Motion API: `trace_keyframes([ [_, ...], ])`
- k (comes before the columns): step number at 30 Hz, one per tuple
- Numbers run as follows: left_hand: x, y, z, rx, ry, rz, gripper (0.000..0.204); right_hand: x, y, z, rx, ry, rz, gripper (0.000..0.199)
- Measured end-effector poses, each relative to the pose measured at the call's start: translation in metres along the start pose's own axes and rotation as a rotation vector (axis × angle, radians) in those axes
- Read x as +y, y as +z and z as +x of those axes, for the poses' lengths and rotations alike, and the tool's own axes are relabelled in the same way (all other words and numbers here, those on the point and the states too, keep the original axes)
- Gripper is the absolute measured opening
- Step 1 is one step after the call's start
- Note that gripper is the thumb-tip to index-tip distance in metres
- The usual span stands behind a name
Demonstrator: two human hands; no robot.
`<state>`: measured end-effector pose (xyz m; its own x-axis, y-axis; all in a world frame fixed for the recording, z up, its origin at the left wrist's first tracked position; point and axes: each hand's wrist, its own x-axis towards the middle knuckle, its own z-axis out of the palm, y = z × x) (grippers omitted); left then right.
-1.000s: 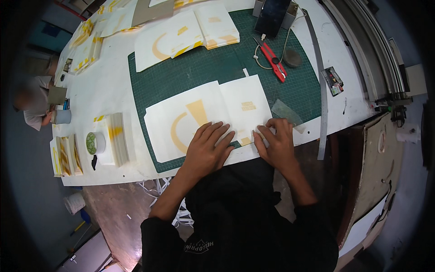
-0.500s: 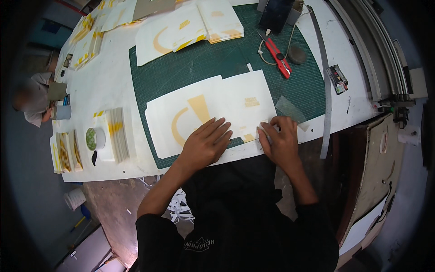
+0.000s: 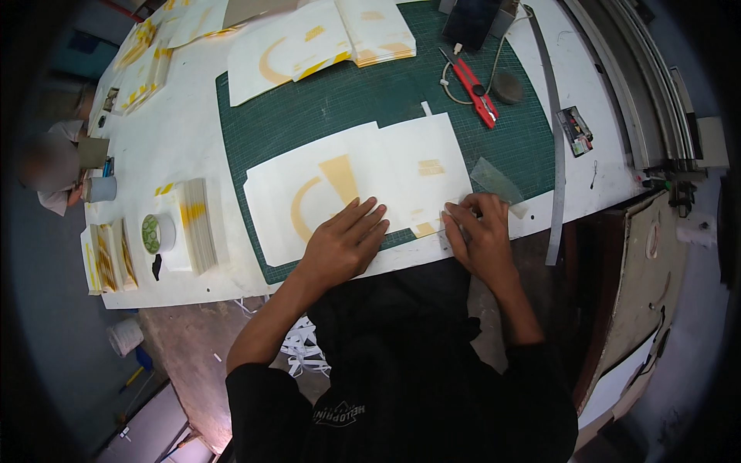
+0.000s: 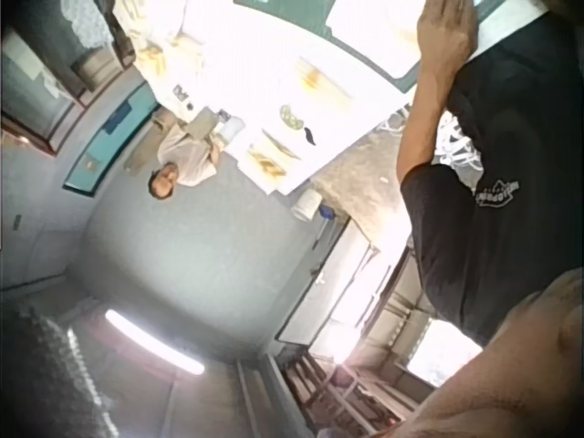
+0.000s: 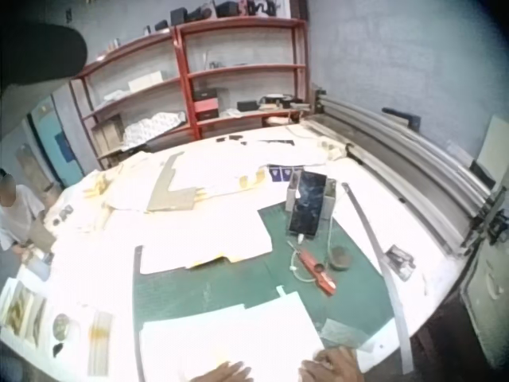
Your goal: The person assembles a book by placing a printed cover sheet over a folded booklet, aligning the edges, and smoothing the surface. They repeatedly open and close the assembled book to check the fit and alignment of the cover and pages.
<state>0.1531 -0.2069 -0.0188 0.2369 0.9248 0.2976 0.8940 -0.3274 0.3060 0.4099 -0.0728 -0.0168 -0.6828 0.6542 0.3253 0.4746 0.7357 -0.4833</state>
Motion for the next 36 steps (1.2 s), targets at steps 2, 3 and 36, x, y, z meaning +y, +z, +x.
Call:
trace_keyframes([
  [2,0.001,0.0,0.001,-0.006,-0.025,0.007,0.032,0.002,0.007,0.0,0.108,0.152,-0.011,0.025],
  [3,0.002,0.0,0.003,-0.012,-0.025,0.004,0.034,0.003,0.011,0.0,0.163,0.227,-0.017,0.026],
  [36,-0.016,0.005,0.008,0.025,-0.143,-0.262,0.032,-0.007,0.04,-0.003,0.377,0.294,-0.192,0.03],
])
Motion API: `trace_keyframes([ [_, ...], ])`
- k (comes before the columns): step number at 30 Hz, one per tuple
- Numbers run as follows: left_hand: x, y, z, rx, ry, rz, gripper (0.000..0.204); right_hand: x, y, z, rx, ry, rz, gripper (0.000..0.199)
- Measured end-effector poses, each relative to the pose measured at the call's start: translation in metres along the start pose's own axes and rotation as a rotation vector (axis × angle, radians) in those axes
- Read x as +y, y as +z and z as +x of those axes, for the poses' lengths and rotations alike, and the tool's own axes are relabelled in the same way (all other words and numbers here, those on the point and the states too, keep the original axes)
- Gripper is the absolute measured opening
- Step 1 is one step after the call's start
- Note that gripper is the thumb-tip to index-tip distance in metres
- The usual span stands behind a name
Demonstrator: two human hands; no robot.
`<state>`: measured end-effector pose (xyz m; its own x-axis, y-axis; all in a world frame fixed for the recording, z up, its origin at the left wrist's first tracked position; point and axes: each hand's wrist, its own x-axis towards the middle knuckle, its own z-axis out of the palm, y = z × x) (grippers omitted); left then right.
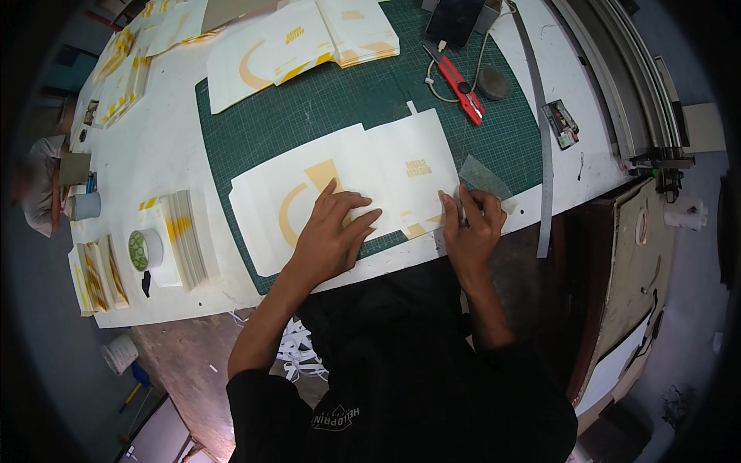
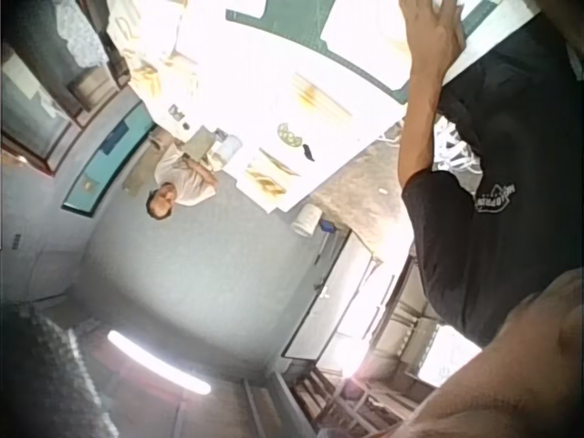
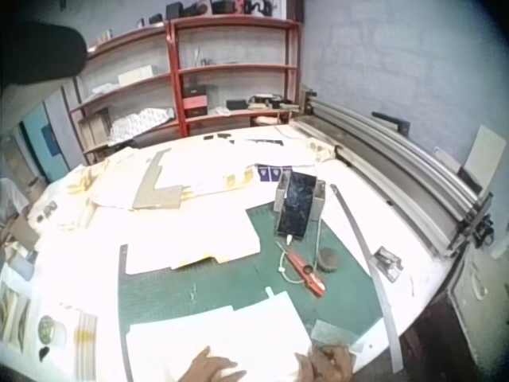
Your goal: The person assembles a book by placing a printed cover sheet over a folded booklet, aligning the edges, and smoothing the surface. They repeatedly open and close the assembled book to check the fit and alignment of the cover and pages.
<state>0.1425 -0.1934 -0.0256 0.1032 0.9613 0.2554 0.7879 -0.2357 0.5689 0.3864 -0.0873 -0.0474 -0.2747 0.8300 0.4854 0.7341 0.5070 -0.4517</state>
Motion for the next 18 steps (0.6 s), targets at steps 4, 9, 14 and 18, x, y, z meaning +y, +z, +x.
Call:
trace_keyframes([
  [4,-0.0008,-0.0003,-0.001,-0.003,-0.001,0.02,0.031,-0.0024,-0.0002,0.0006,0.022,-0.043,-0.04,0.028],
  [9,0.0,-0.0003,-0.0003,-0.005,-0.006,0.028,0.03,-0.0028,-0.0006,0.0004,0.046,-0.086,-0.043,0.026],
  [14,0.0009,-0.001,0.0,-0.005,-0.01,0.04,0.031,-0.0032,-0.0001,0.001,0.053,-0.077,-0.021,0.026],
  [18,0.0011,-0.0008,-0.0005,-0.002,-0.014,0.04,0.03,-0.0023,-0.0005,0.0006,0.038,-0.092,-0.029,0.026],
])
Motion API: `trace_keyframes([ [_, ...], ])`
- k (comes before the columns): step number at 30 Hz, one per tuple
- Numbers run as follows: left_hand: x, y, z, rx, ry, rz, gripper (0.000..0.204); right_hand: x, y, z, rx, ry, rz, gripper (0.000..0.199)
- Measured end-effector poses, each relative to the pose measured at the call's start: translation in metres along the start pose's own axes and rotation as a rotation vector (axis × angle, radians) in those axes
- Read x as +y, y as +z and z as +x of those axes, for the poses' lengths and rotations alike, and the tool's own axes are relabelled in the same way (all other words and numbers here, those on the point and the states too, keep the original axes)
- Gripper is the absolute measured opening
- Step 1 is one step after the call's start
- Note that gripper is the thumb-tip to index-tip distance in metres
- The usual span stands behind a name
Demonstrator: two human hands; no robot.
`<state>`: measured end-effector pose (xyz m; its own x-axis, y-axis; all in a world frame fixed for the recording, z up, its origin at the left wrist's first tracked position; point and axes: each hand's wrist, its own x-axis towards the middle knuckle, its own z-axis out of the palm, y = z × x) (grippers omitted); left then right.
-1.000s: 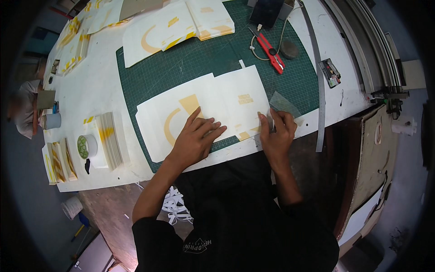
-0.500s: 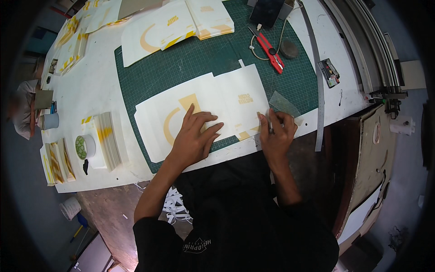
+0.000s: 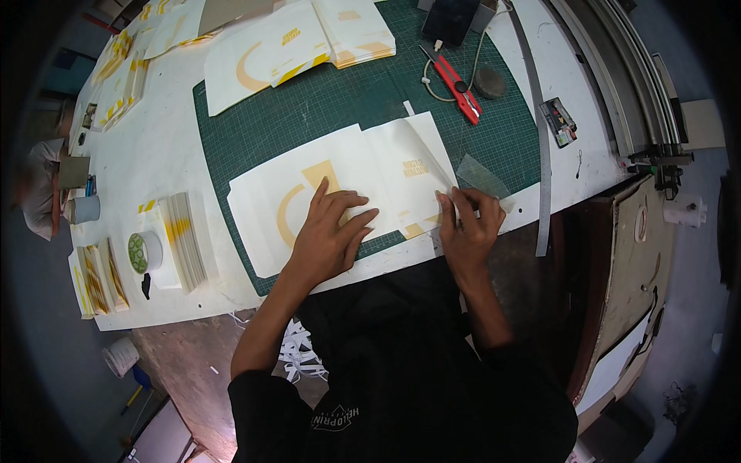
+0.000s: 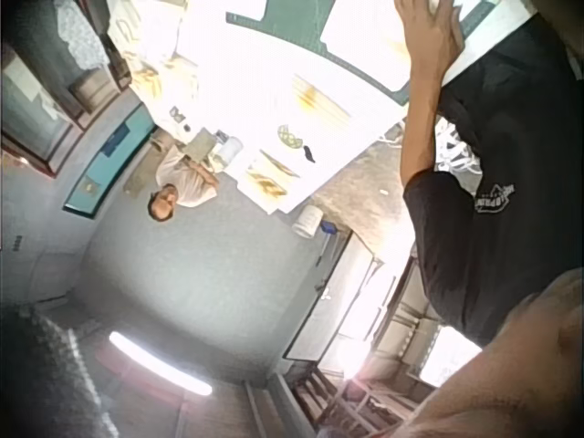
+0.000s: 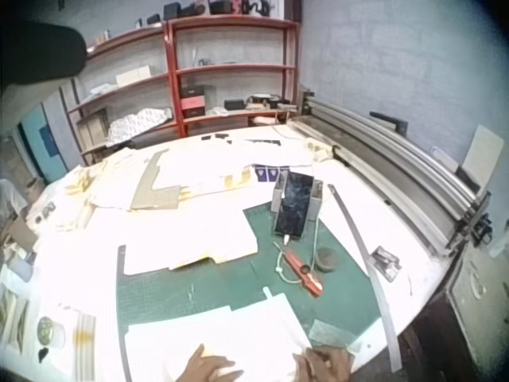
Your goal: The person assembles a book by placing a printed cover sheet over a folded booklet, aligning the edges, and smoothing the surface. They repeatedly open and close the assembled book to check the fit and alignment of the cover and pages.
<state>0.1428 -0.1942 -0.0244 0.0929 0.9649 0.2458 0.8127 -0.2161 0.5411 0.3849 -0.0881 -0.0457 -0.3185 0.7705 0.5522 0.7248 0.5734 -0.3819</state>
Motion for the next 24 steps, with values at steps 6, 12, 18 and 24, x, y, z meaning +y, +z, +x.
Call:
trace_keyframes([
  [6,0.0,-0.001,0.0,-0.002,-0.005,-0.003,0.03,0.001,0.001,0.001,0.014,0.008,0.026,0.023],
  [12,0.001,-0.001,0.001,0.001,-0.005,-0.011,0.03,0.006,0.003,0.004,-0.031,0.09,0.077,0.027],
  [18,-0.001,-0.001,0.0,0.012,0.0,-0.045,0.03,0.001,-0.019,0.021,-0.234,0.408,0.43,0.03],
  [24,-0.002,-0.001,-0.002,0.029,-0.005,-0.066,0.031,-0.002,-0.032,0.018,-0.398,0.571,0.765,0.025],
])
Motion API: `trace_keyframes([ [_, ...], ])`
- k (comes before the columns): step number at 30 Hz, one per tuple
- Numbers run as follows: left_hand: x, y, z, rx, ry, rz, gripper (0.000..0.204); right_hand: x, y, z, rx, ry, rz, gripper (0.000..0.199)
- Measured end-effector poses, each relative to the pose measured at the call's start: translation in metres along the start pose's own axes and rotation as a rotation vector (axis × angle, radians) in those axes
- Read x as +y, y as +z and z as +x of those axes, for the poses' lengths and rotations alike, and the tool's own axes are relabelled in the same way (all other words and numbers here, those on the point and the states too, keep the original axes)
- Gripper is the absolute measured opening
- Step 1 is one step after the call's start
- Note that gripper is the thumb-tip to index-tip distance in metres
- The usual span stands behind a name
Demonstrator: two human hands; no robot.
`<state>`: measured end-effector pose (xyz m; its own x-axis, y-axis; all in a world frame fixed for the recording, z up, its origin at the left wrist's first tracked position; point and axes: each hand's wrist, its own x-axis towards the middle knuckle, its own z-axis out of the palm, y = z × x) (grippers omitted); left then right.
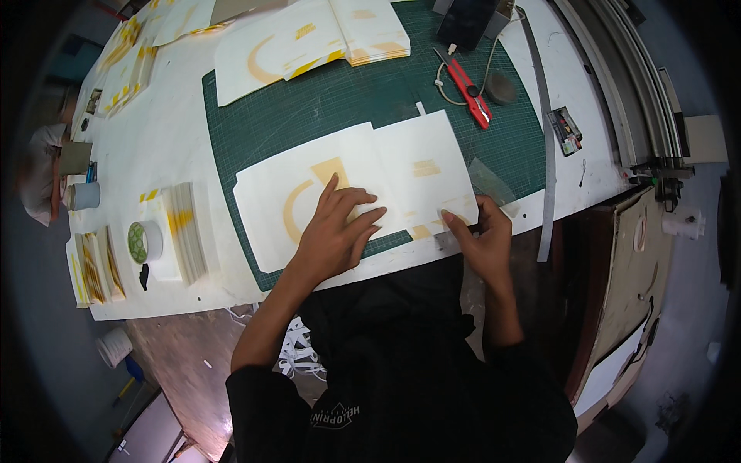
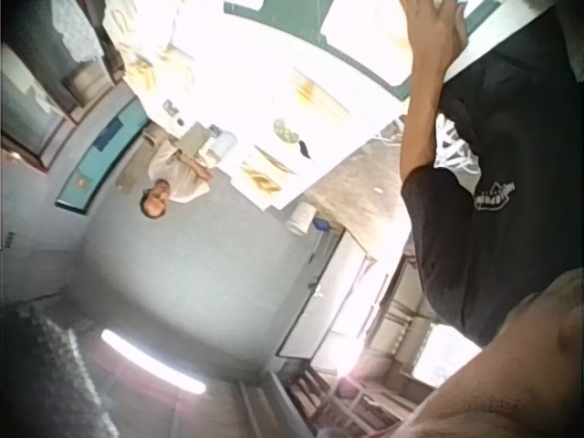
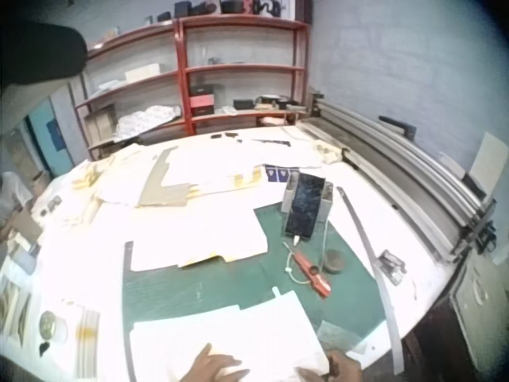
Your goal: The person assembles a book by placing a printed cover sheet over a folded booklet, aligning the edges, and smoothing the surface. They repeatedly open and close the assembled book to check the fit and alignment of the cover and pages.
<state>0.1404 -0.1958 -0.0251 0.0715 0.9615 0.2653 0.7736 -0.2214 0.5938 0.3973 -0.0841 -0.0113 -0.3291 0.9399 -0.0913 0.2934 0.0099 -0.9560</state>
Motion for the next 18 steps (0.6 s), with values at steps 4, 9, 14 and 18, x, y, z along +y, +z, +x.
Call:
trace_keyframes([
  [4,-0.004,0.0,0.002,0.026,-0.044,-0.056,0.043,0.002,0.022,-0.019,0.155,-0.303,-0.155,0.022],
  [9,-0.016,-0.007,-0.011,0.223,-0.219,-0.469,0.07,-0.011,0.062,-0.031,-0.025,-0.817,-0.37,0.04],
  [14,-0.007,0.005,-0.006,0.525,-0.353,-0.716,0.076,0.003,0.081,-0.037,-0.142,-0.82,-0.466,0.042],
  [18,-0.018,0.003,-0.014,0.499,-0.376,-0.402,0.071,-0.012,0.07,-0.031,-0.197,-0.763,-0.422,0.034],
])
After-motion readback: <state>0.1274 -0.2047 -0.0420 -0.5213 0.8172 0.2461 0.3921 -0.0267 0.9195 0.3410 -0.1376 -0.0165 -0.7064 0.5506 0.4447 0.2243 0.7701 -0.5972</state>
